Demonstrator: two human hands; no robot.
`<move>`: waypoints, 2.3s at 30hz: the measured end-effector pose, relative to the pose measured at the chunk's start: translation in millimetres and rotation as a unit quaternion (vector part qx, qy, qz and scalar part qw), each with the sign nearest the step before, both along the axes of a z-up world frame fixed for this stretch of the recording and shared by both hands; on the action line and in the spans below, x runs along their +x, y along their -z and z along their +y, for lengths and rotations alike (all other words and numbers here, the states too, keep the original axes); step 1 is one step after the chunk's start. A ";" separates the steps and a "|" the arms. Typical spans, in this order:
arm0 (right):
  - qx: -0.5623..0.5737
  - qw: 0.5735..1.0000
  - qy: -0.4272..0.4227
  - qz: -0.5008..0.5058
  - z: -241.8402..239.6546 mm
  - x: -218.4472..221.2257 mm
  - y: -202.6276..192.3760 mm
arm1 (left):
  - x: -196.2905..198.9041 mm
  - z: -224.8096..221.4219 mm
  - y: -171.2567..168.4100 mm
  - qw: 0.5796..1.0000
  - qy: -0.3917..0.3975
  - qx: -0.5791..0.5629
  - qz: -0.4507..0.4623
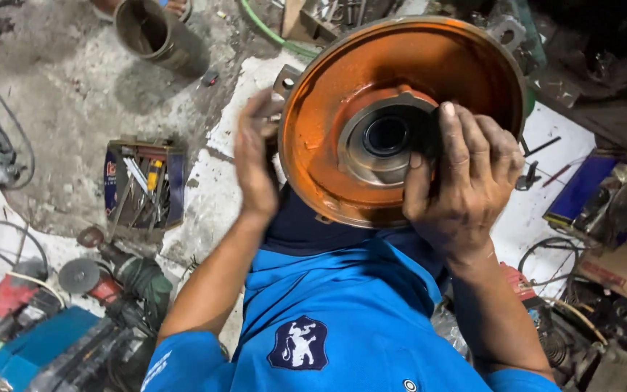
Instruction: The person is inspecting a bearing housing assembly, rotating it to check the internal components, and then searching through a box of miscellaneous metal parts and tools.
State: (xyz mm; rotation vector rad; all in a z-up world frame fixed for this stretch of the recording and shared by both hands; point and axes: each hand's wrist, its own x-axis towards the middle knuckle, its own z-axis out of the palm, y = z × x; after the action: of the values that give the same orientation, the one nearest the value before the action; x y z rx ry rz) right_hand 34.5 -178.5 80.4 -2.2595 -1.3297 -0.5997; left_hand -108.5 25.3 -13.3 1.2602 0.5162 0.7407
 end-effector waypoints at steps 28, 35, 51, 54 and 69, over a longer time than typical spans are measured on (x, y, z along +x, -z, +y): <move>-0.011 0.996 0.092 -0.011 -41.7 -1.1 11.2 | -271.6 171.1 331.7 0.620 -0.132 0.095 0.767; -0.006 0.996 0.090 -0.006 -44.1 -1.7 13.7 | -266.5 166.3 314.2 0.615 -0.118 0.114 0.771; -0.014 0.997 0.071 0.001 -51.8 -2.4 13.1 | -157.9 151.1 281.5 0.730 -0.018 0.221 0.647; -0.012 0.998 0.068 0.009 -53.7 -3.6 11.6 | -120.3 138.0 252.3 0.743 0.023 0.217 0.632; -0.023 0.996 0.084 -0.015 -70.0 -0.3 21.4 | -114.1 132.4 260.6 0.771 -0.159 0.323 0.526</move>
State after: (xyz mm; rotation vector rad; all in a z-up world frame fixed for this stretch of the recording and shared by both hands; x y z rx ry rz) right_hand 34.2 -248.5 59.0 -2.4260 -1.1852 -0.6699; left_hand -222.6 157.7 -273.9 2.2687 1.5115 0.4143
